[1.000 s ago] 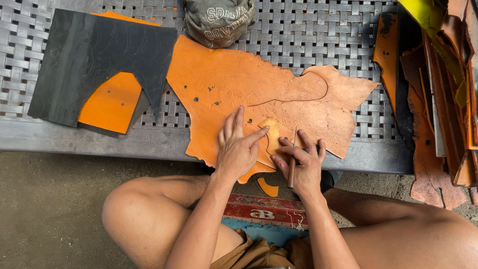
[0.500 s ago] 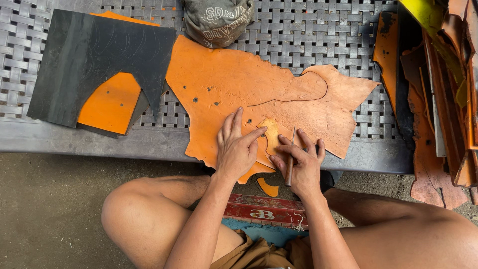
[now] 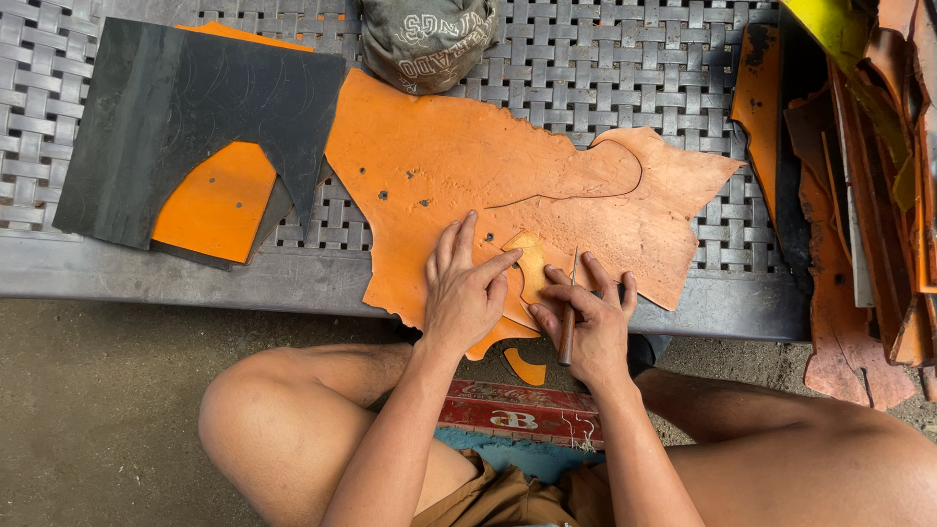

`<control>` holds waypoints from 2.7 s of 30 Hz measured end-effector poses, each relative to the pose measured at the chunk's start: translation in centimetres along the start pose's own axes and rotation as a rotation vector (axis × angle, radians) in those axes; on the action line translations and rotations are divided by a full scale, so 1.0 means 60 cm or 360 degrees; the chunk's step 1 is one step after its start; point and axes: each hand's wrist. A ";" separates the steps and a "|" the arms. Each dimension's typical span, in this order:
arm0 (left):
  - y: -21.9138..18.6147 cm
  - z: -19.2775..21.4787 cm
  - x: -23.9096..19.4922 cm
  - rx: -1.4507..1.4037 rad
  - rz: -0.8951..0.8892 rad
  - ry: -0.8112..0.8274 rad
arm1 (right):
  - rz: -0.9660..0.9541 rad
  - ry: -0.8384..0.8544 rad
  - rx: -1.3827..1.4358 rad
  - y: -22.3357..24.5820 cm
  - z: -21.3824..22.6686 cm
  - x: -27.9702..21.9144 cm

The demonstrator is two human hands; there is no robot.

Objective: The person uses a small knife to cut along a traced outline on an orange sheet of leather placed on a perforated metal bench. After cutting out a piece, the person wipes the remaining leather sheet with a cloth.

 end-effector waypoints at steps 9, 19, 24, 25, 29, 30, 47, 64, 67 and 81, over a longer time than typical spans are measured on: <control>0.002 -0.002 -0.001 0.0025 -0.0016 -0.0021 | 0.0005 -0.0006 0.0000 0.000 0.000 -0.001; 0.002 -0.002 -0.001 0.0016 -0.0013 -0.0019 | 0.0033 -0.0019 -0.0016 -0.001 -0.001 -0.002; -0.010 0.015 0.002 0.0018 -0.0039 -0.0037 | 0.0037 -0.0017 -0.0002 -0.002 0.000 -0.002; -0.015 0.020 0.004 0.0037 -0.0016 -0.0010 | 0.0029 -0.0015 -0.0003 -0.001 0.000 -0.002; -0.040 0.036 0.013 0.0179 0.0052 0.0183 | 0.0014 -0.0015 0.0002 0.000 0.000 -0.001; -0.047 0.038 0.015 0.0232 0.0063 0.0253 | 0.0013 -0.0015 0.0006 0.001 0.001 -0.001; -0.124 0.000 0.036 0.1225 -0.0183 0.0612 | -0.0340 -0.0574 0.1291 -0.091 0.038 -0.006; -0.127 -0.021 0.051 0.1093 -0.0295 0.0952 | -0.0608 0.0424 0.1001 -0.028 0.012 0.267; -0.123 -0.020 0.057 0.1077 -0.0310 0.0994 | -0.0613 0.0475 0.0980 -0.032 0.012 0.270; -0.112 -0.017 0.057 0.0964 -0.0152 0.0919 | -0.0128 0.0328 0.0832 -0.024 0.025 0.192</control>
Point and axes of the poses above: each hand's wrist, its own x-axis towards the middle knuckle, its own z-axis out of the back of the hand, y = z × x, and after that the axes turned 3 degrees about x, right-handed
